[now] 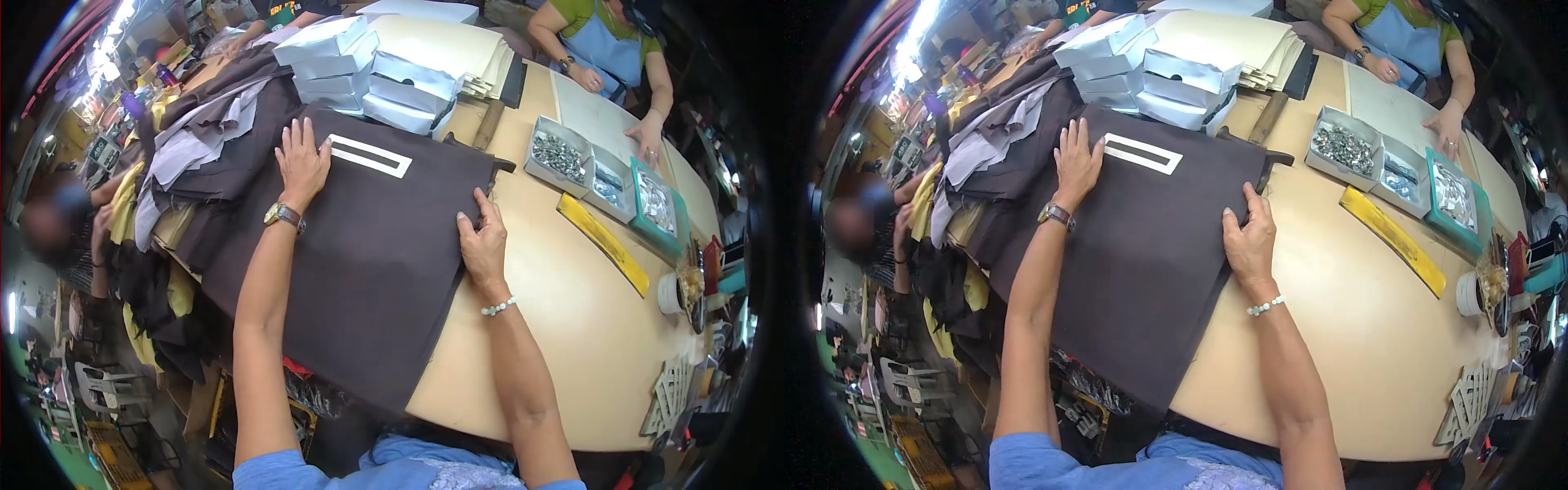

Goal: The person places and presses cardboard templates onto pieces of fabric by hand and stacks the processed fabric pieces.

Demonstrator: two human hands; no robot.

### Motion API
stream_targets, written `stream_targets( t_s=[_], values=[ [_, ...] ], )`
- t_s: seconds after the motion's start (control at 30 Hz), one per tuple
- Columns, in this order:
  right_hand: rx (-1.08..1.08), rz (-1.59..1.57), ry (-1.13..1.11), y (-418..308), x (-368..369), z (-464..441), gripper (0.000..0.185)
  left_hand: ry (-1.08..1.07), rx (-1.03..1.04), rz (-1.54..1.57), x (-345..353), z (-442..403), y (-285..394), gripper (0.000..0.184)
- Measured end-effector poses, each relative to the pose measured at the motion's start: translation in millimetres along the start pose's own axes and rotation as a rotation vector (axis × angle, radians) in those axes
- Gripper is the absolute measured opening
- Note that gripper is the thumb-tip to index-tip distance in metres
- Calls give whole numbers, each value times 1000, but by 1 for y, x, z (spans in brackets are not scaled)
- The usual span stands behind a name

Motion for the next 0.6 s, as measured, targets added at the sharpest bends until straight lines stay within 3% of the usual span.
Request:
stream_targets(
  t_s=[0.1,0.2,0.33,0.43,0.53,0.6],
  values=[
    [28,15,-9,1,-1,0,48,32,-139,69,15,-2,-11,57],
    [35,-2,-16,1,0,0,47,-216,-288,156,48,7,-26,51],
    [57,2,-22,1,0,0,46,-140,-157,202,47,3,-21,45],
    [10,-27,3,3,1,-1,45,-291,-184,247,53,2,-19,46],
    [30,-36,-7,1,0,0,45,52,-117,173,26,8,-5,48],
    [37,-29,-17,3,1,-1,45,147,-10,146,14,10,19,49]
  ],
)
Point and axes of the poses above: each hand's wrist, its own z-axis away from the middle knuckle, its own x-axis out of the palm, y = z × x, the point moved 9 cm from there along -z, towards the middle knuckle, and after that the axes turned 2 degrees about -x, right-handed, at the moved point
